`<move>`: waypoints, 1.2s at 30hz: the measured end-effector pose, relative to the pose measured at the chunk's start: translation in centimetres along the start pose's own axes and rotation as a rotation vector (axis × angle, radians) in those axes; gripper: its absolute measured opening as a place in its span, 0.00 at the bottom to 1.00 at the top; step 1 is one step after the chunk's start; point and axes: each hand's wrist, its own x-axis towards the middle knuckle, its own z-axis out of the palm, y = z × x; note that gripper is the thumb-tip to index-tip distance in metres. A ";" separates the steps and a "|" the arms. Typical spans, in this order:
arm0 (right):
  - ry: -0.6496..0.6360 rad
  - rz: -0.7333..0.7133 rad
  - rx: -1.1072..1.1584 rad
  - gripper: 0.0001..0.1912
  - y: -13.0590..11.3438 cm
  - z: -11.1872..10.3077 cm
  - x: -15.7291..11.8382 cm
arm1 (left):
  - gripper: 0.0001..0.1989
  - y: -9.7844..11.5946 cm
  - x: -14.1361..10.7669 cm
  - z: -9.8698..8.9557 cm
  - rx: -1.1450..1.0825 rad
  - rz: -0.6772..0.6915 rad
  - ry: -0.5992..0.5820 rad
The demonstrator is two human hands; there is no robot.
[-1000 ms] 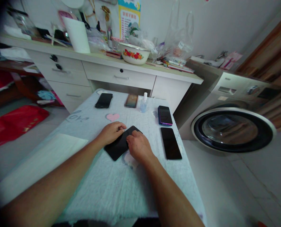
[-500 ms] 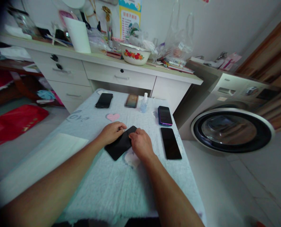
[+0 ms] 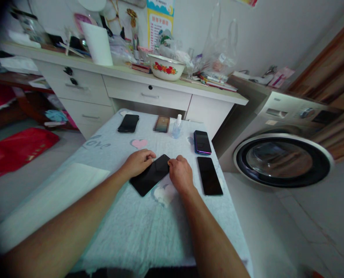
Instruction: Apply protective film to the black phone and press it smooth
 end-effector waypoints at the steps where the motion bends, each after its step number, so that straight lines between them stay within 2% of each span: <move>1: 0.005 0.004 -0.002 0.15 0.1 0.0 0.0 | 0.10 0.0 0.0 0.0 0.002 -0.002 -0.002; 12: -0.004 0.020 -0.049 0.15 -0.2 0.0 0.2 | 0.10 0.2 0.0 -0.1 -0.001 0.005 0.006; 23: -0.159 -0.038 -0.210 0.14 -1.1 -1.1 2.4 | 0.10 0.5 0.0 -0.2 -0.004 -0.001 0.001; 29: -0.092 0.008 -0.168 0.15 -1.6 -0.3 2.1 | 0.09 0.5 0.0 -0.2 0.004 -0.010 0.004; 36: -0.046 -0.091 -0.142 0.15 -1.4 0.3 1.3 | 0.10 0.3 0.1 0.0 0.025 -0.003 0.003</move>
